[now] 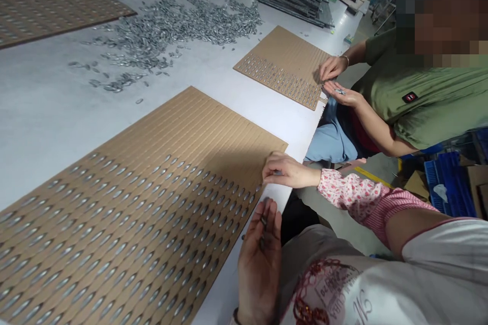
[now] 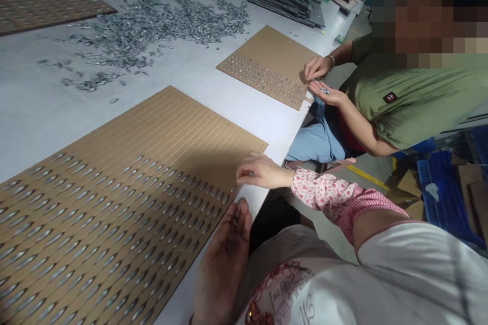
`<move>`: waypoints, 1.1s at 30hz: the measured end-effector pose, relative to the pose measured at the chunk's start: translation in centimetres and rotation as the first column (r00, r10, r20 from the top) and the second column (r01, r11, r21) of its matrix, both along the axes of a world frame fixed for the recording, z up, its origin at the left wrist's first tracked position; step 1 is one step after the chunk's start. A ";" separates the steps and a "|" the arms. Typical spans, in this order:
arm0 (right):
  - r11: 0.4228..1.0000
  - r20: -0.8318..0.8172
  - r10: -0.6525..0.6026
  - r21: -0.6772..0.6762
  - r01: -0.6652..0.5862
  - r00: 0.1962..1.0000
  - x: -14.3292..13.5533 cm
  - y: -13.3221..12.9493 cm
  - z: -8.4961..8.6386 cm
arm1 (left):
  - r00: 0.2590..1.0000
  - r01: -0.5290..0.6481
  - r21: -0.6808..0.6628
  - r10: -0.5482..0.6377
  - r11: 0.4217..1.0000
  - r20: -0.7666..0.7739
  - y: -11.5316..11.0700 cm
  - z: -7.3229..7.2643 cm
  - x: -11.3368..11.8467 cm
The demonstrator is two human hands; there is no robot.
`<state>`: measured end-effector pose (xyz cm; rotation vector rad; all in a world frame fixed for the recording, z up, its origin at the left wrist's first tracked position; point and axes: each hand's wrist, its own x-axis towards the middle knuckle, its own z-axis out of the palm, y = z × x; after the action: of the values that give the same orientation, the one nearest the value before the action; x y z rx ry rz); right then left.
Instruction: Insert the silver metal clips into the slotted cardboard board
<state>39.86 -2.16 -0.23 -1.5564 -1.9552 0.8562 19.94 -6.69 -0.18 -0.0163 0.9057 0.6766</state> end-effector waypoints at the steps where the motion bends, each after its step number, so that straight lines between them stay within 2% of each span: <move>1: 0.999 0.091 -0.003 0.036 0.000 0.996 0.4 0.3 -0.2 | 1.000 0.009 -0.003 -0.009 1.000 0.019 0.0 0.1 -0.1; 3: 0.998 0.213 -0.002 0.055 -0.010 0.977 0.9 0.7 -0.5 | 0.999 0.021 -0.017 -0.020 1.000 0.050 0.1 0.2 -0.3; 5: 0.999 0.262 0.006 0.048 -0.019 0.965 1.1 0.8 -0.7 | 0.998 0.032 -0.030 -0.030 0.999 0.054 0.0 0.2 -0.5; 10: 0.998 0.266 0.015 0.053 -0.030 0.964 0.7 0.7 -0.8 | 0.997 0.067 -0.043 -0.066 0.997 0.026 -0.1 -0.4 -0.7; 16: 0.991 0.273 -0.093 0.118 0.063 0.958 0.1 0.6 -1.1 | 0.998 0.058 0.030 -0.059 0.998 0.011 -0.1 -0.2 -0.3; 18: 0.986 0.218 -0.112 0.146 0.081 0.969 0.0 0.5 -0.8 | 0.999 0.050 0.079 -0.049 0.996 -0.016 0.0 -0.1 -0.2; 20: 0.989 0.099 -0.076 0.132 0.063 0.992 -0.2 0.3 -0.2 | 0.999 0.039 0.115 -0.035 0.993 -0.041 0.0 -0.1 -0.1; 22: 0.996 -0.076 0.065 0.060 -0.060 0.995 -0.7 -0.1 0.4 | 0.999 0.026 0.127 -0.020 0.992 -0.049 0.1 -0.2 0.0; 24: 0.973 -0.257 0.221 -0.003 -0.229 0.941 -1.3 -0.7 0.7 | 0.999 0.009 0.136 -0.003 0.991 -0.046 0.2 -0.4 0.0; 26: 0.955 -0.395 0.255 -0.041 -0.294 0.883 -1.9 -1.4 0.5 | 0.999 0.020 0.153 -0.014 0.988 -0.040 0.3 -0.6 0.2; 28: 0.960 -0.497 0.173 -0.110 -0.259 0.850 -2.4 -1.9 0.1 | 0.999 0.036 0.165 -0.029 0.986 -0.045 0.4 -0.5 0.3; 30: 0.959 -0.569 0.040 -0.210 -0.192 0.821 -2.3 -2.0 -0.3 | 0.997 0.045 0.174 -0.034 0.984 -0.069 0.5 -0.2 0.2; 32: 0.956 -0.567 -0.085 -0.279 -0.093 0.820 -1.6 -1.6 -0.4 | 0.983 0.140 0.208 -0.111 0.968 -0.144 0.8 0.1 0.0; 33: 0.959 -0.519 -0.122 -0.281 -0.034 0.846 -0.9 -1.2 -0.3 | 0.971 0.196 0.224 -0.157 0.955 -0.180 0.9 0.3 -0.2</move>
<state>38.94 -3.35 -0.54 -1.3073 -1.4322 1.4220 19.71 -5.78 0.09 0.3369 0.9614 0.6219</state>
